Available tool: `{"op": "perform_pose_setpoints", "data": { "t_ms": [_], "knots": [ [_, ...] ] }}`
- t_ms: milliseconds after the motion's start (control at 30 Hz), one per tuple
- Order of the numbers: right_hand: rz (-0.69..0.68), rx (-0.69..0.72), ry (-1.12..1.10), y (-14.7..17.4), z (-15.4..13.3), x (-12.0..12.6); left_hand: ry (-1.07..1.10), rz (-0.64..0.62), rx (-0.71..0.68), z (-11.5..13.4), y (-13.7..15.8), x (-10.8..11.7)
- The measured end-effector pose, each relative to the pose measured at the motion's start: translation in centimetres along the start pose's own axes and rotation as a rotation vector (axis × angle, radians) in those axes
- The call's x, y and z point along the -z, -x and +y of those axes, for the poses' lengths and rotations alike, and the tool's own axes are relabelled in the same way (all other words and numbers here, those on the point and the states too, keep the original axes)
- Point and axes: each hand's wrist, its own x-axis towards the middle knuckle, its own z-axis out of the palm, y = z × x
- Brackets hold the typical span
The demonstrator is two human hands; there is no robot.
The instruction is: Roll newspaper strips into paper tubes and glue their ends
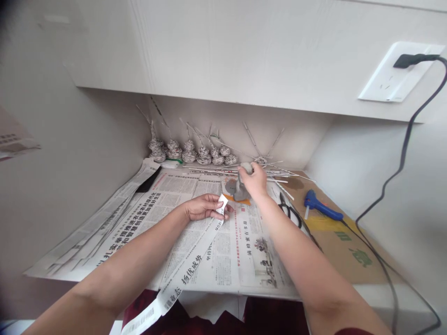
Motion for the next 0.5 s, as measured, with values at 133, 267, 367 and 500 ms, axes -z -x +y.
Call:
{"op": "perform_pose_setpoints", "data": {
  "t_ms": [133,267,367,500],
  "knots": [
    [-0.445,0.019,0.054,1.6,0.3,-1.7,-0.003,-0.005,-0.004,0.0,0.0,0.1],
    [-0.491,0.037,0.149,3.0,1.8,-1.8,-0.003,-0.025,-0.002,-0.1,-0.2,0.3],
    [-0.408,0.086,0.280,3.1,2.5,-1.0,0.009,-0.016,-0.006,-0.2,-0.3,0.4],
    [-0.484,0.148,0.363,2.5,2.3,-0.7,0.011,-0.011,-0.003,-0.2,-0.3,0.4]
  ]
}}
